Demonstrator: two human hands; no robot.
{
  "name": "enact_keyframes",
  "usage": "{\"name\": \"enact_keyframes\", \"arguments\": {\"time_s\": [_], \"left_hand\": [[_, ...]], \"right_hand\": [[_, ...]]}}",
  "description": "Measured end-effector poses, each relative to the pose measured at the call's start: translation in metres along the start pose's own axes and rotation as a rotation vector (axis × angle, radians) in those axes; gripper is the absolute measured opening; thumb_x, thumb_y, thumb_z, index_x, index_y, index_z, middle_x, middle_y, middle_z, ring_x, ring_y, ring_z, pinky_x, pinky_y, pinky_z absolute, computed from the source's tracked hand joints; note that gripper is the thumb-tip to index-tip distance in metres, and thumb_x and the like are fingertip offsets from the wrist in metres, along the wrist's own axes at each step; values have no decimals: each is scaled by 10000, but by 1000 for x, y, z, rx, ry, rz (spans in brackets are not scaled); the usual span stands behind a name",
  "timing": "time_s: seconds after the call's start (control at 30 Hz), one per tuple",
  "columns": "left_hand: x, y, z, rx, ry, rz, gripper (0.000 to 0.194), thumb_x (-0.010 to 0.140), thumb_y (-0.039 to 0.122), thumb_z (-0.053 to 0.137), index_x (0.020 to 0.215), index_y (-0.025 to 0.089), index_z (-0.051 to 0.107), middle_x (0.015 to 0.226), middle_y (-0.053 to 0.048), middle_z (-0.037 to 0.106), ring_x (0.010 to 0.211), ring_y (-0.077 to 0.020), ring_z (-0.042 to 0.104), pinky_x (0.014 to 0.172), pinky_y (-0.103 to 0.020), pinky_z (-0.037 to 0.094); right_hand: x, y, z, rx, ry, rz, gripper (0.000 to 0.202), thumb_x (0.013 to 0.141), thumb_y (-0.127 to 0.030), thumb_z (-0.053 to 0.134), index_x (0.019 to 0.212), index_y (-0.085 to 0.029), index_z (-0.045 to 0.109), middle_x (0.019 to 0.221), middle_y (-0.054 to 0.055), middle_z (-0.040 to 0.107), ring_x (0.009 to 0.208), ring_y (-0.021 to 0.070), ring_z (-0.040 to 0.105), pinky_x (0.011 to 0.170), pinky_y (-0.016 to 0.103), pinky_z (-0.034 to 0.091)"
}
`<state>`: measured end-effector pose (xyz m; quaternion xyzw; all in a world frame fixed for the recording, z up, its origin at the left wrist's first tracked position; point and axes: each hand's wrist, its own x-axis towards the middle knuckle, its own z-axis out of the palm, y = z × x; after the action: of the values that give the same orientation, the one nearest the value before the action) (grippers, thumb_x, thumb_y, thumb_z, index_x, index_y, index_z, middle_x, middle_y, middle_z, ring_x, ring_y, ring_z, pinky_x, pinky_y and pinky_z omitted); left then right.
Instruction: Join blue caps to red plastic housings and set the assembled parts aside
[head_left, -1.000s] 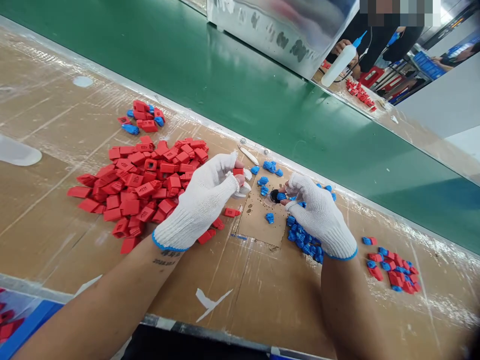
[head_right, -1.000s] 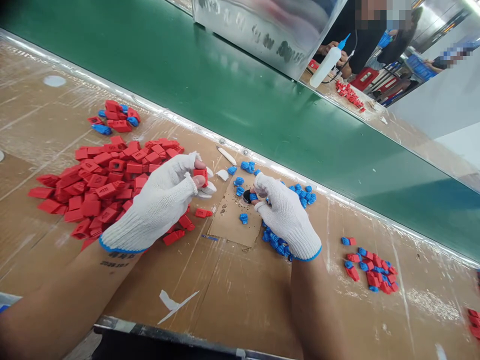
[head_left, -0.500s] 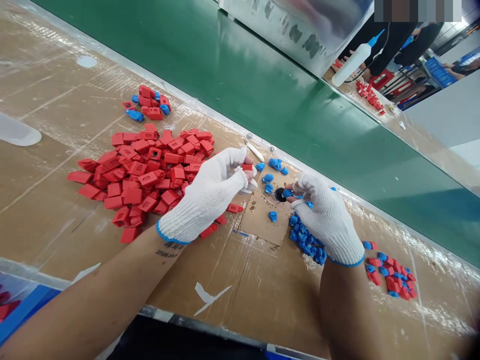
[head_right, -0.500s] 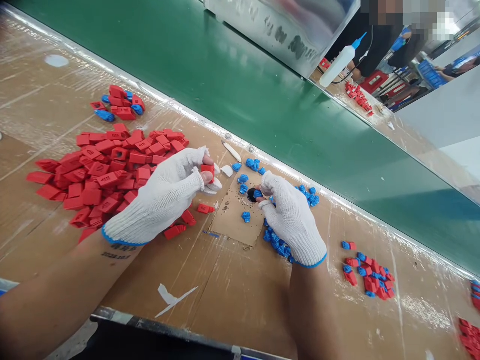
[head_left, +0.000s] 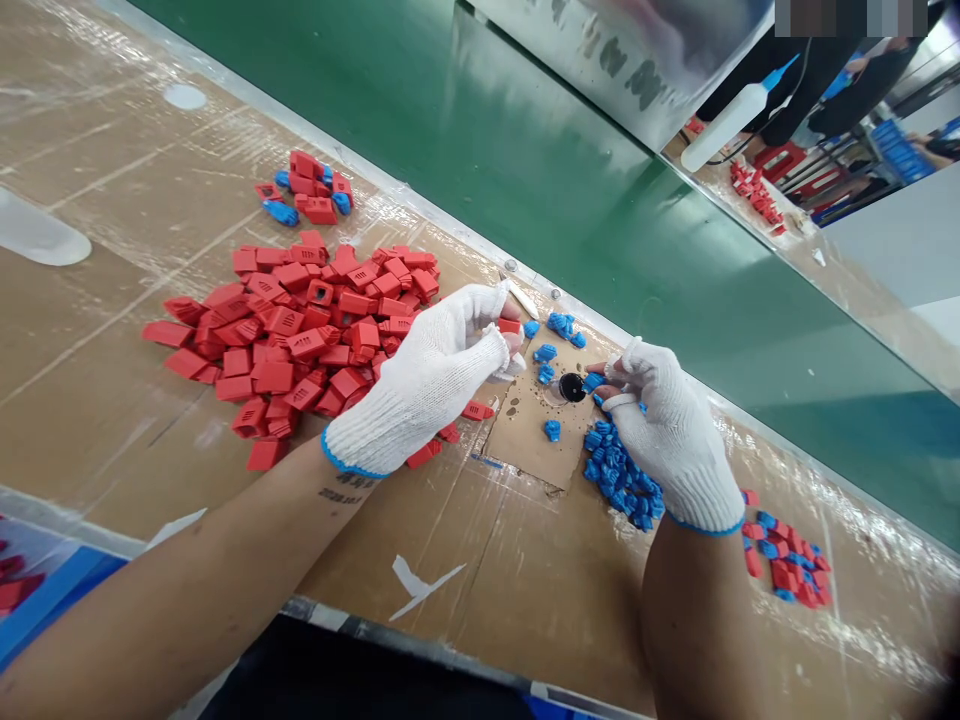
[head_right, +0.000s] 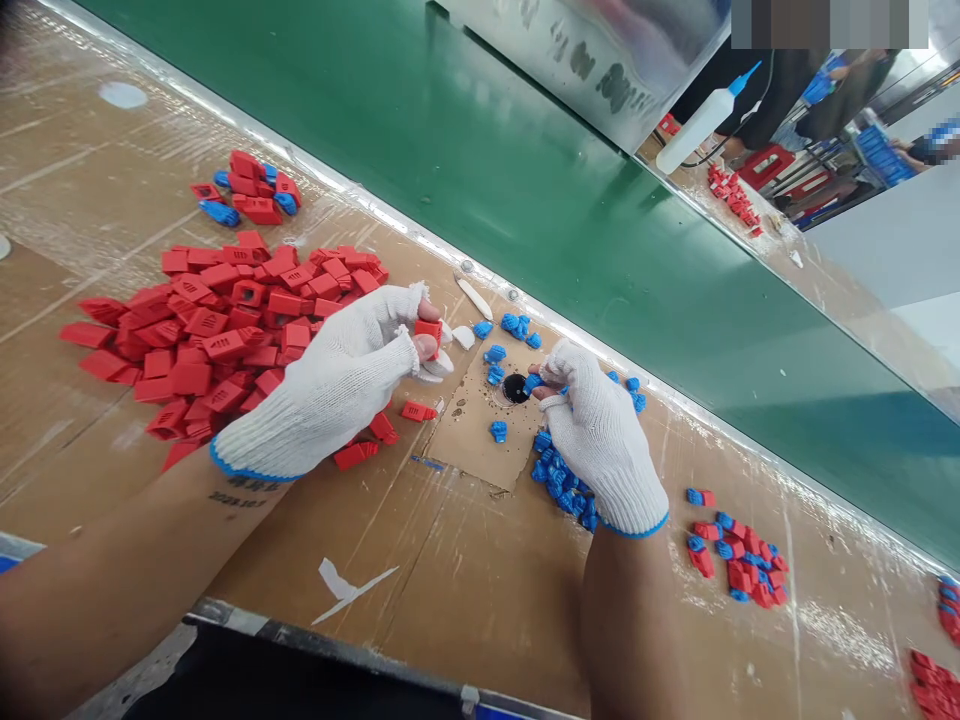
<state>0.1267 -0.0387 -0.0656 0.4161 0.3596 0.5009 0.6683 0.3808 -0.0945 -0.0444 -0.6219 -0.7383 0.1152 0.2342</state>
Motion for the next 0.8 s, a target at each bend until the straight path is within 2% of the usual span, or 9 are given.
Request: {"name": "enact_keyframes", "arguments": {"time_s": [0.2, 0.57, 0.7, 0.8], "left_hand": [[0, 1, 0, 12, -3, 0, 134, 853, 130, 718, 967, 195, 694, 881, -8, 659, 786, -138, 668, 747, -264, 635], [0, 3, 1, 26, 6, 3, 106, 852, 134, 724, 932, 189, 683, 863, -9, 646, 774, -134, 647, 729, -254, 612], [0, 0, -1, 12, -1, 3, 126, 857, 151, 727, 968, 198, 689, 871, -9, 655, 790, -144, 676, 740, -265, 623], [0, -2, -2, 17, -34, -10, 177, 864, 180, 752, 1031, 206, 700, 913, -18, 685, 787, -152, 700, 753, -285, 635]], "right_hand": [[2, 0, 4, 18, -22, -51, 153, 935, -151, 537, 1002, -279, 486, 990, 37, 722, 1056, 268, 814, 778, 391, 608], [3, -4, 5, -53, -62, -17, 208, 871, -106, 545, 993, -274, 528, 987, 50, 790, 939, 269, 819, 748, 399, 600], [0, -1, 3, 1, -25, -40, 196, 910, -121, 571, 1012, -280, 522, 996, 35, 763, 980, 271, 816, 758, 406, 603], [-5, -3, -4, 115, 64, -2, 238, 918, -127, 616, 1058, -297, 525, 1053, 19, 723, 1000, 254, 814, 758, 402, 622]]}}
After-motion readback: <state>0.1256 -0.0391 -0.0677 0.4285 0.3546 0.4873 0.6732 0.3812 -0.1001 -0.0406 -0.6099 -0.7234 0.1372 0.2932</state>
